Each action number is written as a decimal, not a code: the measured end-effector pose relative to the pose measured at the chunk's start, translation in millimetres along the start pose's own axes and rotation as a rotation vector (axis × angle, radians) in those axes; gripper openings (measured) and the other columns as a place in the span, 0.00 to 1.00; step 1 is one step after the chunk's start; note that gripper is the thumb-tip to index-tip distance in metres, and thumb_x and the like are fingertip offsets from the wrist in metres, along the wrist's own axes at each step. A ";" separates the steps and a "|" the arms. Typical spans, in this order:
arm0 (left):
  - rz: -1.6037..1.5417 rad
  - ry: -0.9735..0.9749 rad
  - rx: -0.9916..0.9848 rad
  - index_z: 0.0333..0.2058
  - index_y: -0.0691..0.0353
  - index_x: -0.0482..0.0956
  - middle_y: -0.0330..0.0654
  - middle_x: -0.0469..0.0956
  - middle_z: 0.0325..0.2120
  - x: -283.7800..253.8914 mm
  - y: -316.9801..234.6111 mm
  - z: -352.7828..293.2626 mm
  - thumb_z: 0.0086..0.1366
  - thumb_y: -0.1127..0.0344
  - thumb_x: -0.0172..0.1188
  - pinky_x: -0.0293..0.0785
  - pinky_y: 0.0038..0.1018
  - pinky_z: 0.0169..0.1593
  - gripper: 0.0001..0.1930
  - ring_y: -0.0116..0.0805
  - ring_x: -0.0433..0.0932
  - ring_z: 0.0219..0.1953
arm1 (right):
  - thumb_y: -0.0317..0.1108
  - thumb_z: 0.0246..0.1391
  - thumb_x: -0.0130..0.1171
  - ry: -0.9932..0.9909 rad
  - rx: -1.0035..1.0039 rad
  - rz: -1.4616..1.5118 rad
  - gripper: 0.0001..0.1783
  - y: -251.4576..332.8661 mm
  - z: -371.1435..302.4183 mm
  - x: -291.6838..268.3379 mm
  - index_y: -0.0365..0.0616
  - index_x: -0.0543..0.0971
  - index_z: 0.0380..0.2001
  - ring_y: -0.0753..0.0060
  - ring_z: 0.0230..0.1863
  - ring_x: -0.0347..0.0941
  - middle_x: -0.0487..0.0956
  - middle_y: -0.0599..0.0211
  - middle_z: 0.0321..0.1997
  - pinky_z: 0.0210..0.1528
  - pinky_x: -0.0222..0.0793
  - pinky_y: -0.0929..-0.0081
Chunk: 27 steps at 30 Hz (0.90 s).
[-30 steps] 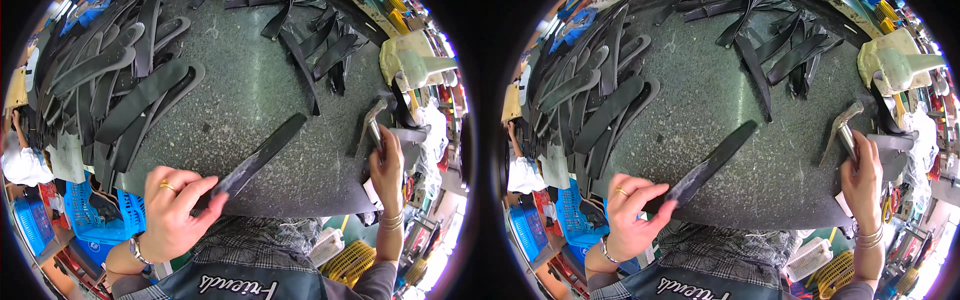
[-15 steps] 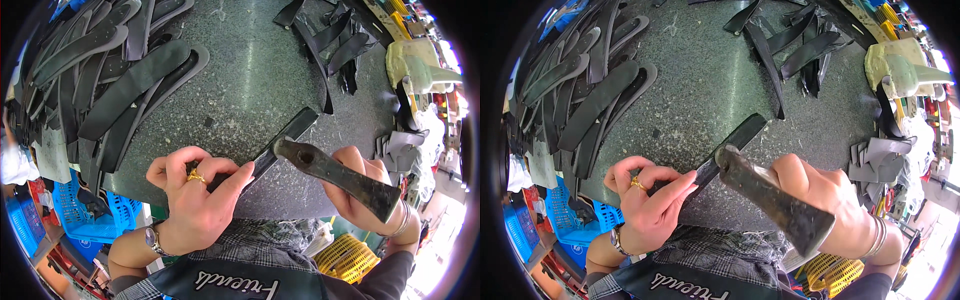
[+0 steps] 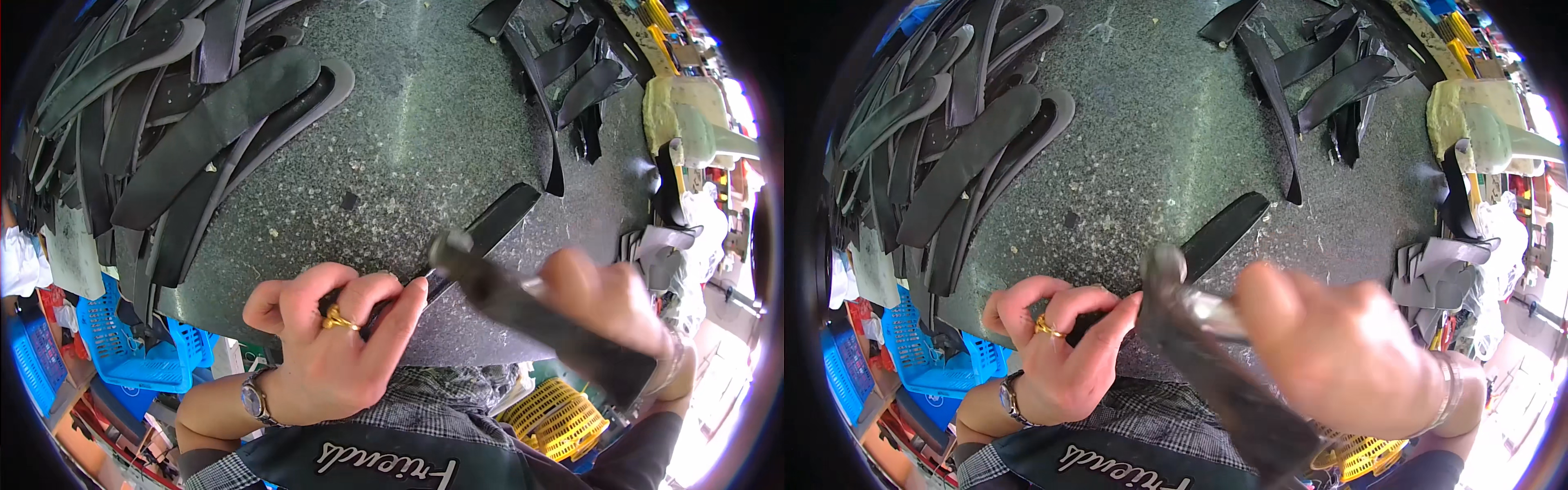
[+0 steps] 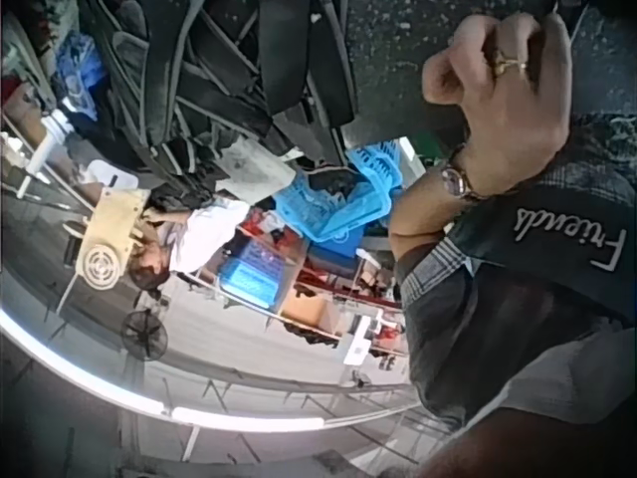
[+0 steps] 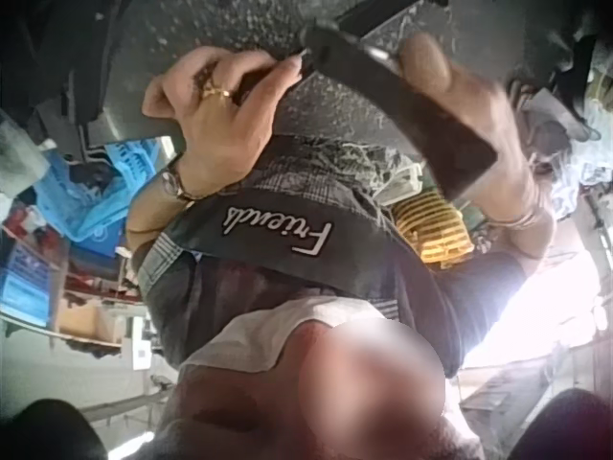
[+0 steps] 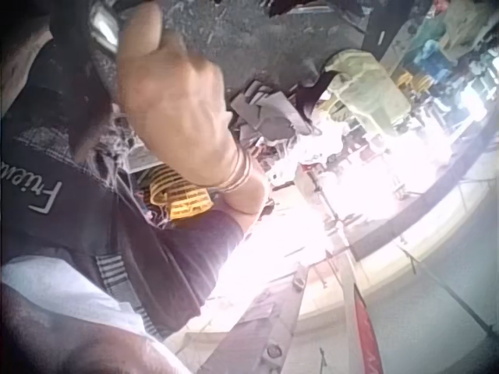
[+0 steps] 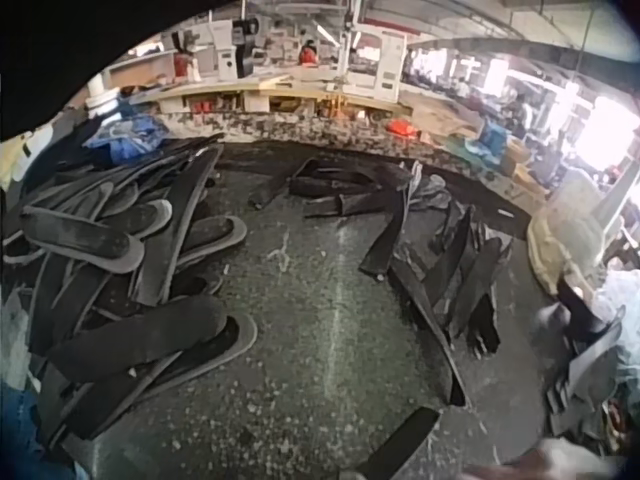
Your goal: Hammering and assembling black shoe components on a factory workbench.
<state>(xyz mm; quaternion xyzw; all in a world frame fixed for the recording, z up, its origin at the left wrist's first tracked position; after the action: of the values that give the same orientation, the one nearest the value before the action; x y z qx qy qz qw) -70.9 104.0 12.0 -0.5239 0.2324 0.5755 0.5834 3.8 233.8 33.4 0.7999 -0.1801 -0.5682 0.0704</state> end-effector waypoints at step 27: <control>-0.119 -0.067 -0.182 0.35 0.48 0.85 0.22 0.75 0.28 -21.9 18.7 -46.3 0.45 0.66 0.72 0.50 0.40 0.42 0.15 0.32 0.68 0.38 | 0.26 0.45 0.57 0.004 -0.297 -0.228 0.10 49.6 8.1 14.6 0.42 0.66 0.29 0.69 0.12 0.69 0.66 0.69 0.19 0.11 0.67 0.71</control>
<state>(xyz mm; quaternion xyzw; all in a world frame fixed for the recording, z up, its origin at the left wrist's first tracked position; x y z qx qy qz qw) -77.7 50.0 8.8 -0.5680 0.1278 0.5760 0.5738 -9.9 183.2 33.5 0.7972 -0.0020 -0.5911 0.1233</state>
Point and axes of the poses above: each hand's wrist, its own z-axis towards the middle knuckle, its own x-axis out of the palm, y = z × x, the point moved 9 cm from there along z, towards the middle knuckle
